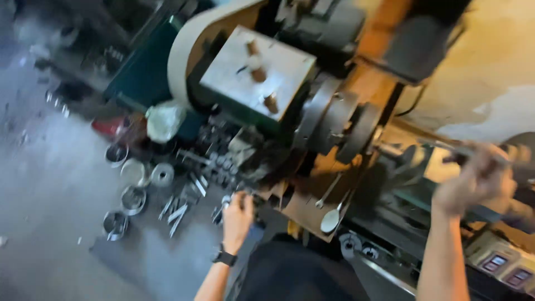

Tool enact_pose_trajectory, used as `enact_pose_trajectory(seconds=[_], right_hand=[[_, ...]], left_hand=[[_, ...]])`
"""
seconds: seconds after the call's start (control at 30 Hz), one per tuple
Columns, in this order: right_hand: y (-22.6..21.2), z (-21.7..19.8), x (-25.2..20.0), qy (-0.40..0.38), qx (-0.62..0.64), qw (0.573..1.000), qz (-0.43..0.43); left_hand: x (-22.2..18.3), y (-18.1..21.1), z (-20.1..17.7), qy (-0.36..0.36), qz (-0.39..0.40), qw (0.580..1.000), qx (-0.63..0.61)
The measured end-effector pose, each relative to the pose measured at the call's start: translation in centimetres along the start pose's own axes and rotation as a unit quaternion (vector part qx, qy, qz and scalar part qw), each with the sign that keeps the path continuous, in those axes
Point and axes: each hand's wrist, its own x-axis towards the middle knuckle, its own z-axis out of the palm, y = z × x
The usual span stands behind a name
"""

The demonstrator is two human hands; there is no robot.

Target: Operating a metal lathe to shape a cylindrical workpiece by adjusting the chuck and tool feed.

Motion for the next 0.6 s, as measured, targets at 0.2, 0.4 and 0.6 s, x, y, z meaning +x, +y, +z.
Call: enact_pose_trajectory(seconds=[0.2, 0.4, 0.6], right_hand=[[-3.1, 4.5, -16.8, -0.188, -0.001, 0.981, 0.045], [-1.6, 4.5, -22.2, -0.359, -0.038, 0.921, 0.144], [-1.7, 1.9, -19.6, -0.331, -0.056, 0.932, 0.14]], left_hand=[[-0.5, -5.0, -2.3, -0.063, -0.361, 0.929, -0.04], [-1.3, -11.0, 4.0, -0.023, -0.332, 0.943, -0.008], [-2.0, -19.7, 7.7, 0.003, -0.27, 0.961, 0.066]])
